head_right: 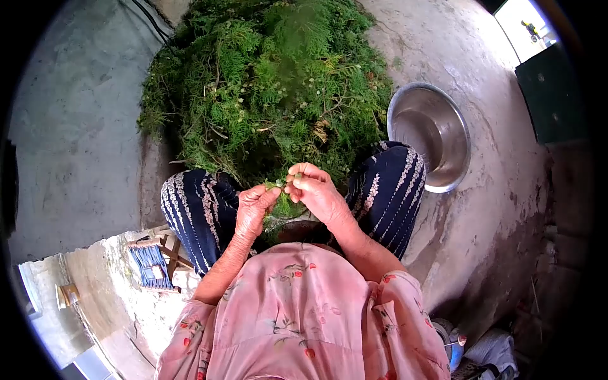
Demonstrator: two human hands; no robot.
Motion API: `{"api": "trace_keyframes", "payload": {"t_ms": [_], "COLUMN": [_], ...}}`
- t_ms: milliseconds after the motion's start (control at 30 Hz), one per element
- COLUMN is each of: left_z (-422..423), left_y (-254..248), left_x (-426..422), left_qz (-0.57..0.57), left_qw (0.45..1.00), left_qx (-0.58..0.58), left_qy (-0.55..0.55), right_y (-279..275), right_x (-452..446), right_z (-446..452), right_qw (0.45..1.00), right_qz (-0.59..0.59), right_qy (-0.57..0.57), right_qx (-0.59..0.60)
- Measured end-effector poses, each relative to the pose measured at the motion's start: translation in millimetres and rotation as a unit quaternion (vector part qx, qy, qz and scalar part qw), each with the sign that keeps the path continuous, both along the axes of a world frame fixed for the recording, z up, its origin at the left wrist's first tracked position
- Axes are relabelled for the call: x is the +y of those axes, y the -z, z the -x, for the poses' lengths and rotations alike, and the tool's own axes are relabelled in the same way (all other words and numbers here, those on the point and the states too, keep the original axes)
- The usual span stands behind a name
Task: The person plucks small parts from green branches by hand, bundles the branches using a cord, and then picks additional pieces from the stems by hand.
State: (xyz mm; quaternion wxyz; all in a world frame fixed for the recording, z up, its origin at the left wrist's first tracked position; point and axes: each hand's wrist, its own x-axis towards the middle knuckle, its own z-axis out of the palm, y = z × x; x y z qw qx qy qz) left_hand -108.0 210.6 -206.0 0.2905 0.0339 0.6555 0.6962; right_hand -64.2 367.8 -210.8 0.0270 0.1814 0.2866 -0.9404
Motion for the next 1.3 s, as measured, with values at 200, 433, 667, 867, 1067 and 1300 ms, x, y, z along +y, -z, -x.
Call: {"api": "trace_keyframes", "payload": {"t_ms": [200,433,667,867,1067,1300], "left_z": [0,0,6,6,3,-2], "left_y": [0,-5,-9,-6,4,-1], "left_x": [-5,3,0,-1,1,7], "left_qz": [0.039,0.081,-0.033,-0.006,0.082,0.083], "left_qw": [0.998,0.995,0.994,0.992,0.995,0.99], "left_qx": [0.017,0.028,-0.107,-0.129,-0.001,0.02], "left_qy": [0.053,0.056,0.0,0.015,0.053,0.108], "right_y": [-12,4,12,3,-7,13], "right_x": [-7,-16,-9,0,-6,-8], "right_z": [-5,-8,-3,-9,-10,-18], "right_qw": [0.912,0.982,0.994,0.994,0.922,0.989], "right_qz": [-0.399,-0.151,0.08,-0.028,-0.377,-0.073], "right_qy": [-0.087,-0.029,-0.027,-0.098,-0.081,-0.036], "right_qx": [0.027,-0.112,-0.064,-0.044,-0.023,-0.123]}}
